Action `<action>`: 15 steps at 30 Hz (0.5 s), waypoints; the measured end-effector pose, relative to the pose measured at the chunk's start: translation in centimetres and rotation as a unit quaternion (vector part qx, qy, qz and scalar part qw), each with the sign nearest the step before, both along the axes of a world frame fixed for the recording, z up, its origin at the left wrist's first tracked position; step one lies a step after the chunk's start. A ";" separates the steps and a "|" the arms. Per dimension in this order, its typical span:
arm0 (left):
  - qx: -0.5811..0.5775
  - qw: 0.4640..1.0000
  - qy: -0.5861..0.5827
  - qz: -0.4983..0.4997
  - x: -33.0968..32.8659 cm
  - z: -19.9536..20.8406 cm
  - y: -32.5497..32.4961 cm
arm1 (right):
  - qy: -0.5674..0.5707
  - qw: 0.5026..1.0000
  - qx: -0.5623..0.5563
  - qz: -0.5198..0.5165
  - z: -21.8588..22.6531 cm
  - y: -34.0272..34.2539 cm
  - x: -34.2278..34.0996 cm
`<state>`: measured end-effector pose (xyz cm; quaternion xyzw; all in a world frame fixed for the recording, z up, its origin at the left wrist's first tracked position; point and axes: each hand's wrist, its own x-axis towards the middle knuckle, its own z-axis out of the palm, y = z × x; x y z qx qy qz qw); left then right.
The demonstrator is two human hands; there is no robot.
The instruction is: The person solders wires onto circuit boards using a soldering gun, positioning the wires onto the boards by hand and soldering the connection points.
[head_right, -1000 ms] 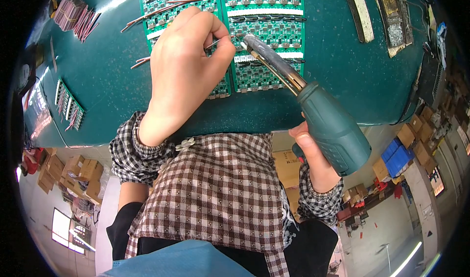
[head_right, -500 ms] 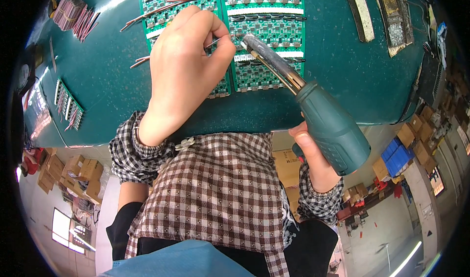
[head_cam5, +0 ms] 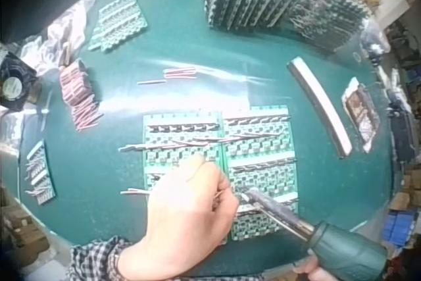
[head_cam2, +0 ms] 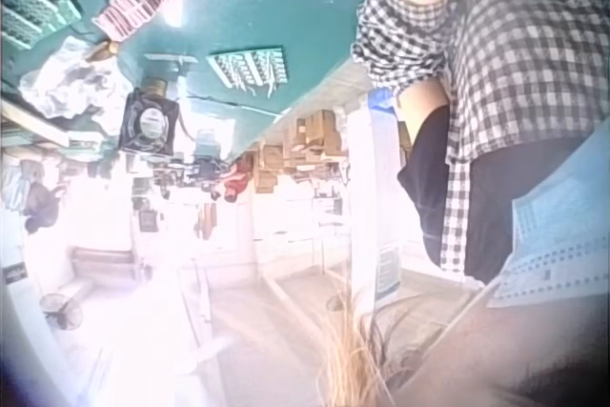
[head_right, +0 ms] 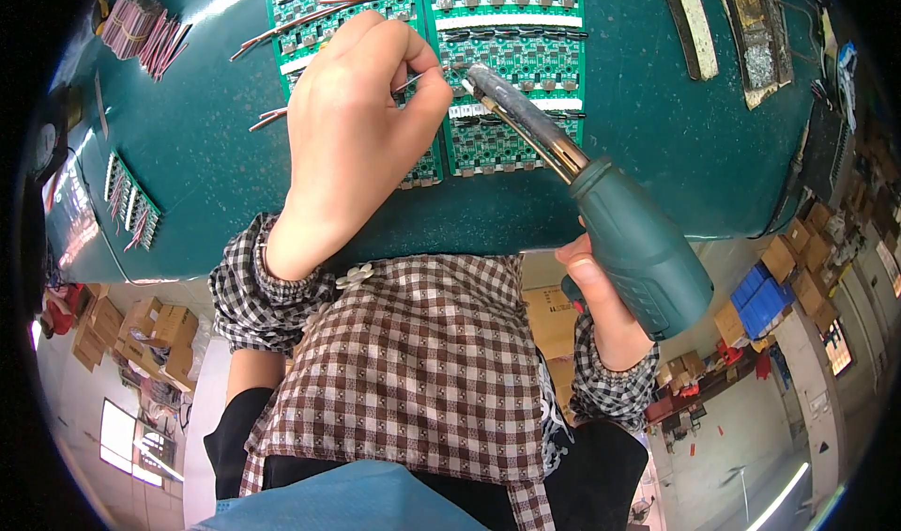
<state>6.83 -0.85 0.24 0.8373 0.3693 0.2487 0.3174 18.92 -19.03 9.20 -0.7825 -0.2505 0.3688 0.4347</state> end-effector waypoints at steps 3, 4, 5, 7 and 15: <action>0.002 1.000 0.001 0.003 0.0 0.0 -0.1 | 0.012 1.000 -0.006 -0.004 0.1 0.3 -0.1; 0.003 1.000 0.000 0.002 0.0 -0.1 -0.1 | 0.017 1.000 -0.006 -0.005 0.1 0.3 -0.2; 0.004 1.000 -0.001 0.002 0.0 -0.1 -0.1 | 0.017 1.000 -0.006 -0.005 0.1 0.3 -0.2; 0.002 1.000 0.004 0.001 0.0 0.0 -0.1 | 0.012 1.000 -0.008 -0.012 0.0 0.1 -0.1; 0.003 1.000 0.007 0.001 0.0 0.1 0.0 | 0.004 1.000 0.013 0.004 -0.1 -0.2 0.2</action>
